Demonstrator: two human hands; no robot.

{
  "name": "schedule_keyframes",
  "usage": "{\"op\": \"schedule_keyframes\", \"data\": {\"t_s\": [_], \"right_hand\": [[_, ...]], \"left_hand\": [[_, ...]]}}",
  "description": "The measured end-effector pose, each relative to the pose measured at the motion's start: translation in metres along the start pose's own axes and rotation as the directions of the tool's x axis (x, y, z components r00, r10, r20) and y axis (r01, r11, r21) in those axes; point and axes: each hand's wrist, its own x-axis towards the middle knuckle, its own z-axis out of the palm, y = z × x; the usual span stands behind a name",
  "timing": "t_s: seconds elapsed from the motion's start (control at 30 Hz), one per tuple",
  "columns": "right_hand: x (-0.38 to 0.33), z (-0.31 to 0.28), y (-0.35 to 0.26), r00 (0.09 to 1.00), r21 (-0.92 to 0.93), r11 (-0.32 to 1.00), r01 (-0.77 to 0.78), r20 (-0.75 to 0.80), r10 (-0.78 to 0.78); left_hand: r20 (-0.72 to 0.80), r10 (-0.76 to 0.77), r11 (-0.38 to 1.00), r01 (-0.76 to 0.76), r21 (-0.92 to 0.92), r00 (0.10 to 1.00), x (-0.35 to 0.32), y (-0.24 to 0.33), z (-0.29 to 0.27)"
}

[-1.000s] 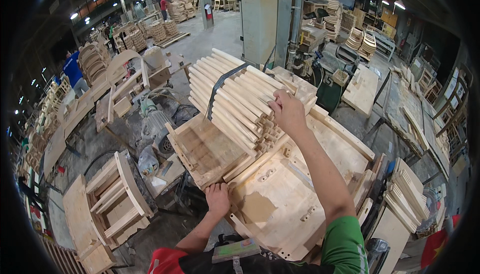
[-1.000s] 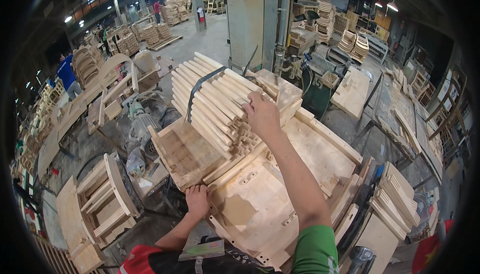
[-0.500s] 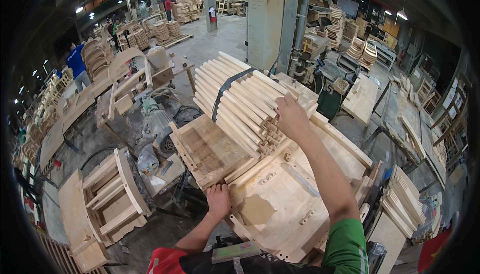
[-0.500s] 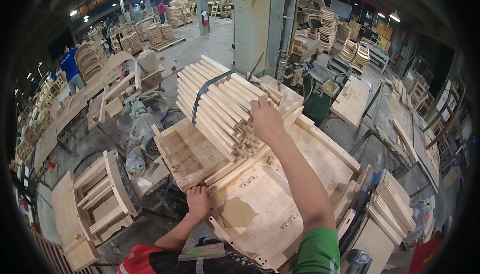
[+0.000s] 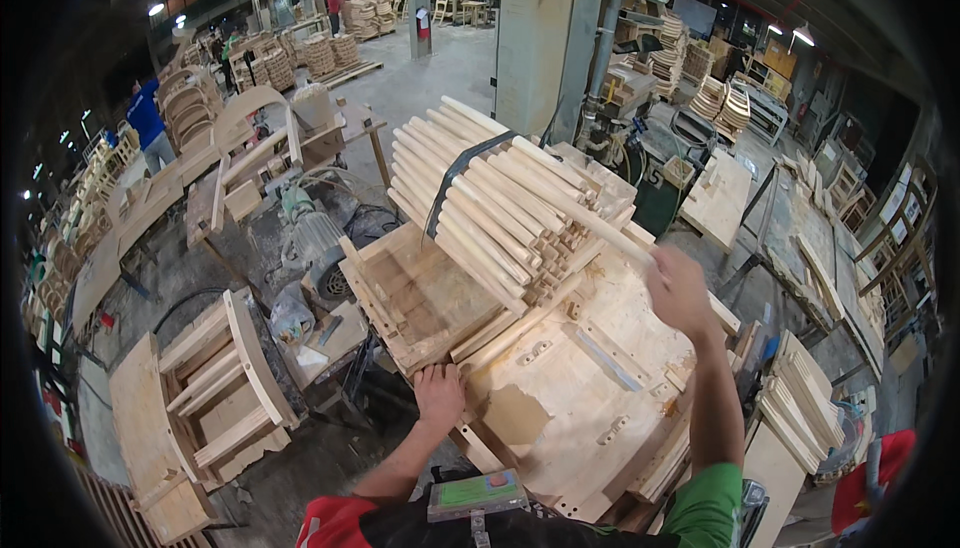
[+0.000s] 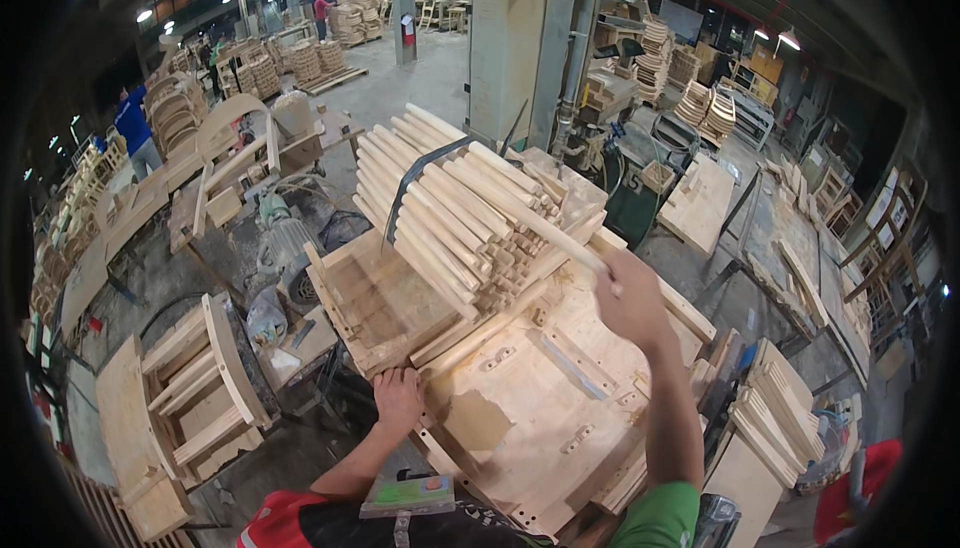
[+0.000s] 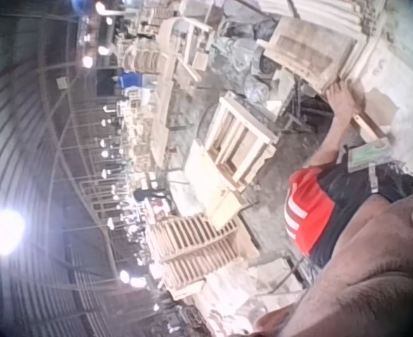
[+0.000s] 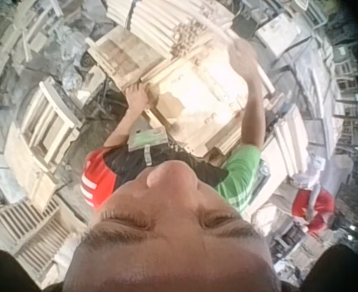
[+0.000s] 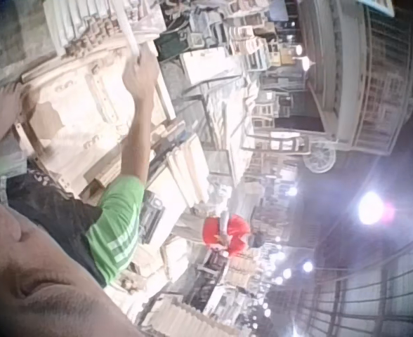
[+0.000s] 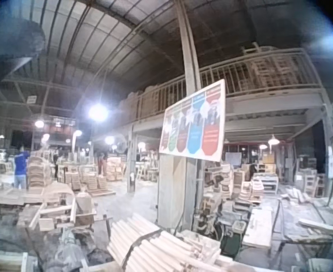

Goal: The person assembles wooden chair frames by inserting dowels into pre-drilled holes and securing them with a pneumatic nail gun. They repeatedly pick up frame parts, align dowels, and fasten joints before stacking completed frames.

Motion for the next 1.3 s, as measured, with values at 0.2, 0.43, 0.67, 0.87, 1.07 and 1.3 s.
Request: {"op": "schedule_keyframes", "data": {"t_s": [0.2,0.43,0.67,0.87,1.07,1.3], "right_hand": [[-0.147,-0.033,0.043,0.865,0.586,0.643,-0.494,0.254,0.433],[-0.087,0.048,-0.004,0.915,0.32,0.864,-0.39,0.243,0.323],[-0.154,0.049,-0.006,0.93,0.257,0.894,-0.367,0.063,0.363],[-0.288,0.063,-0.003,0.842,0.118,0.833,-0.54,0.093,0.532],[-0.28,0.119,-0.024,0.752,-0.068,0.782,-0.62,0.234,0.616],[-0.272,0.135,-0.016,0.853,-0.138,0.871,-0.472,0.177,0.49]], "left_hand": [[-0.021,0.002,0.999,-0.002,0.034,1.0,0.003,0.007,0.006],[0.084,-0.021,0.99,0.009,0.14,0.996,0.006,0.009,0.002],[0.104,0.012,0.985,-0.03,0.169,0.994,0.009,0.01,-0.003],[0.098,0.034,0.975,-0.055,0.215,0.995,0.01,0.016,0.001],[0.108,0.016,0.98,-0.037,0.195,0.994,0.014,0.015,0.003],[0.095,0.008,0.973,-0.03,0.228,0.995,0.01,0.015,0.004]]}}
